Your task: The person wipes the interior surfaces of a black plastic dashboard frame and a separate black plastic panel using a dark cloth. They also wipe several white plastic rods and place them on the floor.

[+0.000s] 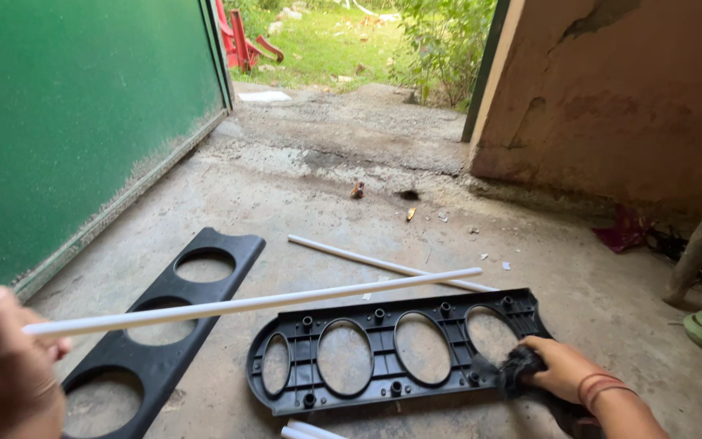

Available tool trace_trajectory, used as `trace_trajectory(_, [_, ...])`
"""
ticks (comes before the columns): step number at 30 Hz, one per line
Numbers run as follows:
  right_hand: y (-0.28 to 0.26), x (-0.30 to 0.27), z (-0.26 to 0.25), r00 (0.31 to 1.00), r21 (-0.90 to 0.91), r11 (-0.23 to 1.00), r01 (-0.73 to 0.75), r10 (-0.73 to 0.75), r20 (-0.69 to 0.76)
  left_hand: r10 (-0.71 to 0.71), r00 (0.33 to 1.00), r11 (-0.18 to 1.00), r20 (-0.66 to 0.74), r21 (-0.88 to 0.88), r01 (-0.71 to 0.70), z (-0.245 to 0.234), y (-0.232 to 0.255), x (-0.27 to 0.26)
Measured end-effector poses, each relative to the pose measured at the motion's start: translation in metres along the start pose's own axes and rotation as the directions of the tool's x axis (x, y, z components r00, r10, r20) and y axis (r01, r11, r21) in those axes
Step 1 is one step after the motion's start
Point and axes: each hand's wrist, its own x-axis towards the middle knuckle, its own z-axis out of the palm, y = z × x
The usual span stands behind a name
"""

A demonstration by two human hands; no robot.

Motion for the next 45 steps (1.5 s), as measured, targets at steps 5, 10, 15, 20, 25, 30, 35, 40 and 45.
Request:
trace_trajectory(5, [-0.110, -0.053, -0.042, 0.989, -0.142, 0.990, -0.011, -0.009, -0.145, 0.133, 0.989, 0.977, 0.065, 0.160, -0.142, 0.027, 0.040, -0.016])
trace_trajectory(10, [-0.188, -0.080, -0.043, 0.885, -0.110, 0.923, 0.369, -0.385, -0.263, 0.114, 0.988, 0.973, 0.102, 0.187, -0.132, 0.049, 0.057, -0.027])
trace_trajectory(15, [-0.212, -0.068, -0.019, 0.929, -0.290, 0.901, 0.323, -0.361, -0.086, 0.109, 0.985, 0.991, 0.134, 0.065, -0.118, 0.054, 0.051, -0.031])
trace_trajectory(20, [-0.206, -0.047, -0.024, 0.832, -0.132, 0.928, 0.348, -0.371, -0.412, 0.015, 0.944, 0.946, 0.329, -0.310, 0.093, 0.065, 0.025, -0.037])
trace_trajectory(25, [-0.237, -0.027, -0.005, 0.760, 0.493, 0.587, 0.642, -0.405, -0.508, -0.358, 0.437, 0.916, 0.825, 0.400, -0.005, 0.115, -0.036, -0.092])
trace_trajectory(30, [-0.287, -0.023, 0.038, 0.628, 0.626, 0.231, 0.745, -0.559, -0.541, -0.394, 0.179, 0.877, 0.902, 0.427, -0.219, 0.129, -0.101, -0.135])
trace_trajectory(35, [-0.298, -0.027, 0.054, 0.655, 0.533, 0.394, 0.749, -0.564, -0.503, -0.360, 0.140, 0.862, 0.922, 0.386, -0.328, 0.128, -0.146, -0.162])
trace_trajectory(40, [-0.302, -0.027, 0.049, 0.682, 0.555, 0.414, 0.721, -0.567, -0.463, -0.339, 0.101, 0.870, 0.935, 0.353, -0.344, 0.140, -0.158, -0.168])
trace_trajectory(45, [-0.304, -0.030, 0.059, 0.651, 0.560, 0.371, 0.741, -0.601, -0.463, -0.418, 0.138, 0.891, 0.898, 0.435, -0.128, 0.136, -0.148, -0.163])
